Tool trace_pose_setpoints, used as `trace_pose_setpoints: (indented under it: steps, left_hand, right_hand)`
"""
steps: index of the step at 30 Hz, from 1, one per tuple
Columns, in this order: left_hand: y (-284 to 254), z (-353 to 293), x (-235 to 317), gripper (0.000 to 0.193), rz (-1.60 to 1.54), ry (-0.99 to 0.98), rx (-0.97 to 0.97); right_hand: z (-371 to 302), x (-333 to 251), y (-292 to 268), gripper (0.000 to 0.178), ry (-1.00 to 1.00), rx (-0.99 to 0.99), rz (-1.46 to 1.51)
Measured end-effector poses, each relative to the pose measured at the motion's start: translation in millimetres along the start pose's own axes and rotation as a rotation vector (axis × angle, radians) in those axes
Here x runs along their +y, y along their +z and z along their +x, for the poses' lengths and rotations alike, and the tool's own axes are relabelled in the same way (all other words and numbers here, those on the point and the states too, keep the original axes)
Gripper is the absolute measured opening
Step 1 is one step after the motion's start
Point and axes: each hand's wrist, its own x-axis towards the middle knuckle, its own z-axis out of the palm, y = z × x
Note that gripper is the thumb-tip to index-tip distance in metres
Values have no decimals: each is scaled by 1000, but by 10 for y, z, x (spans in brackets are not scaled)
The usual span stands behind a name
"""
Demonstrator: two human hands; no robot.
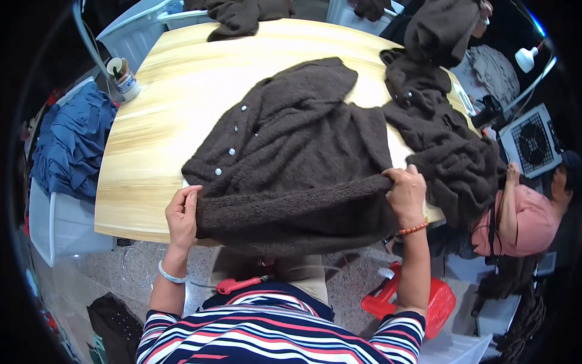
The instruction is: Trimming excess threads from sweaters on a workbench in a factory.
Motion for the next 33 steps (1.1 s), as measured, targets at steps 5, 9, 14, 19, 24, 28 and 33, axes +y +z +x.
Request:
trace_pose_setpoints:
  steps: [5,9,14,19,24,28,33]
  left_hand:
    - [141,296,-124,33,495,33,-133]
    - [428,533,-101,49,768,153,-211]
    - [519,744,-234,39,889,91,-261]
    - [471,691,-229,33,783,127,-201]
    - [309,696,-199,32,818,70,-197]
    - [185,760,-227,31,871,28,-204]
    - [-139,758,-410,21,805,144,-70]
  right_hand:
    - [601,-65,-109,30,29,170,244]
    - [1309,-456,33,39,-51,97,555]
    - [1985,-1199,445,42,-276,68,594]
    - [2255,-1753,983,56,-476,-91,426]
    - [2369,-2066,1209,60,-524,-213,426]
    - [2320,-1993,1351,56,-384,-376,328]
    - [1988,-1673,1050,47,-393,-449,410]
